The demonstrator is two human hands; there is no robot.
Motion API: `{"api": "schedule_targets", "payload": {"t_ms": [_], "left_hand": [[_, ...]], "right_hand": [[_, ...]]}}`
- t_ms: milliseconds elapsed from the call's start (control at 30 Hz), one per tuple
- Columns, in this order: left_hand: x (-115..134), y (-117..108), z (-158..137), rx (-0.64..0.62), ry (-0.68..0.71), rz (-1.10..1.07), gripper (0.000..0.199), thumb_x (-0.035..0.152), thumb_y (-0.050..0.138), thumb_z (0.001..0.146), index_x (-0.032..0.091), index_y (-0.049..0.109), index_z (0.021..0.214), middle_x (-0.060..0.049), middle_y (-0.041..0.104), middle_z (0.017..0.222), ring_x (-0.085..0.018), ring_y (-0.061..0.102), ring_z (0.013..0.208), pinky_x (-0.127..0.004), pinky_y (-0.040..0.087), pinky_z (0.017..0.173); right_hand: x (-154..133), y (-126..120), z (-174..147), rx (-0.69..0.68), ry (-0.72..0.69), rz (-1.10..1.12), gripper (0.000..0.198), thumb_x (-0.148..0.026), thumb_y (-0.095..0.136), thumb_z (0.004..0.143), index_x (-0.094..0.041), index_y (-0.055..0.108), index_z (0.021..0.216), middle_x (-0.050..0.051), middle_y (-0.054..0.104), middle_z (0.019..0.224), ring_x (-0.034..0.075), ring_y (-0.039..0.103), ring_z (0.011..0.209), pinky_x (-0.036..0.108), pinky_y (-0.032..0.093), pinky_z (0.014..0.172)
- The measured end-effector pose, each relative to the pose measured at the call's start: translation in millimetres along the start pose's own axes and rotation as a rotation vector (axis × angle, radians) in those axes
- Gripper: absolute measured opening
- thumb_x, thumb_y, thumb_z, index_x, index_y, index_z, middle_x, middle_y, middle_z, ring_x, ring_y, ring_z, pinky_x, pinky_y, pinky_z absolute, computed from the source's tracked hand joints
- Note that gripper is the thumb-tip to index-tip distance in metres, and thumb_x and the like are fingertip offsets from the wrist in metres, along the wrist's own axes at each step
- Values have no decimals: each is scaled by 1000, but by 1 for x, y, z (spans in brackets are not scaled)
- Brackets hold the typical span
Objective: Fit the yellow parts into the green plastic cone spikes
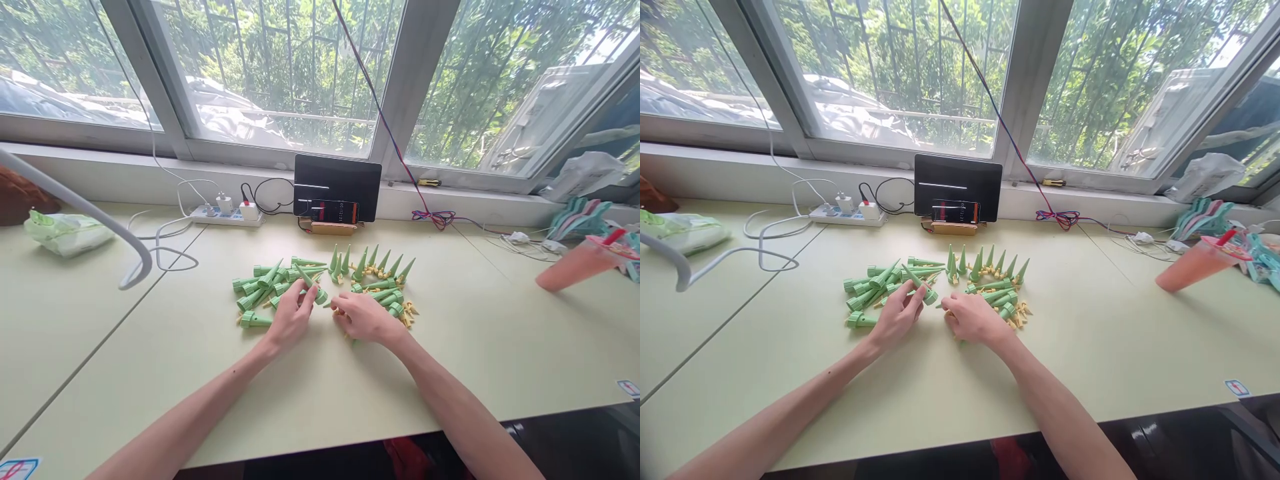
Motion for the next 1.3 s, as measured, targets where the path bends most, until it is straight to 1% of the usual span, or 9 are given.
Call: {"api": "schedule_targets", "payload": {"t_ms": [200,300,367,500,633,733,900,1033,1300], "left_hand": [[0,0,0,-5,10,-1,32,50,50,94,20,48,84,6,39,56,-9,34,45,-22,27,44],[0,0,0,-2,17,-2,32,50,50,93,20,48,82,6,38,56,-9,33,44,-23,26,44],[-1,0,1,4,20,-1,32,50,50,93,20,49,83,6,38,57,-9,34,44,-23,27,44],[0,-1,1,11,17,5,31,49,49,93,19,51,86,5,43,59,-9,37,45,-23,29,45],[1,0,1,3,-2,-9,32,50,50,92,18,53,87,5,45,60,-9,38,46,-23,29,45],[3,3,0,-8,-8,-14,32,50,50,92,18,54,88,6,43,58,-9,37,45,-23,29,45],[5,7,-2,-28,3,-29,31,48,51,91,18,54,86,6,42,56,-9,38,45,-22,29,44],[6,9,-3,-27,3,-60,32,49,53,90,18,55,83,6,42,55,-9,40,45,-22,30,43],[5,11,-2,-38,26,-87,31,48,53,90,17,58,91,5,44,58,-9,41,46,-22,30,43]], "right_hand": [[-2,3,4,11,18,-63,13,-18,47,96,-19,59,90,3,59,85,12,51,60,26,27,56],[-6,-1,3,68,2,-57,14,-19,45,98,-19,57,89,2,58,83,11,47,56,26,26,54],[-6,-7,2,135,5,-13,16,-19,43,98,-18,55,89,3,58,82,12,47,57,26,27,55],[-4,-21,-2,342,9,172,16,-21,40,99,-18,52,90,3,59,79,13,50,62,25,36,60],[-1,-33,-8,554,14,448,14,-27,42,99,-20,52,91,1,59,78,12,51,60,24,43,61],[3,-34,-11,648,61,649,14,-30,44,98,-20,52,93,1,61,79,11,55,60,24,48,59],[3,-26,-9,634,77,806,14,-33,47,97,-20,52,96,1,62,80,11,58,57,25,50,57],[2,-23,-7,624,68,803,14,-34,47,98,-21,53,96,1,62,80,11,58,58,25,50,58],[5,-21,-8,614,119,795,17,-37,46,98,-21,52,94,-1,58,76,12,56,56,26,49,57]]}}
Point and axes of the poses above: each hand's wrist, its own z-axis towards the middle knuckle, its own y-axis out of the palm, x = y × z, the point moved 8 cm from there along z, towards the middle knuckle
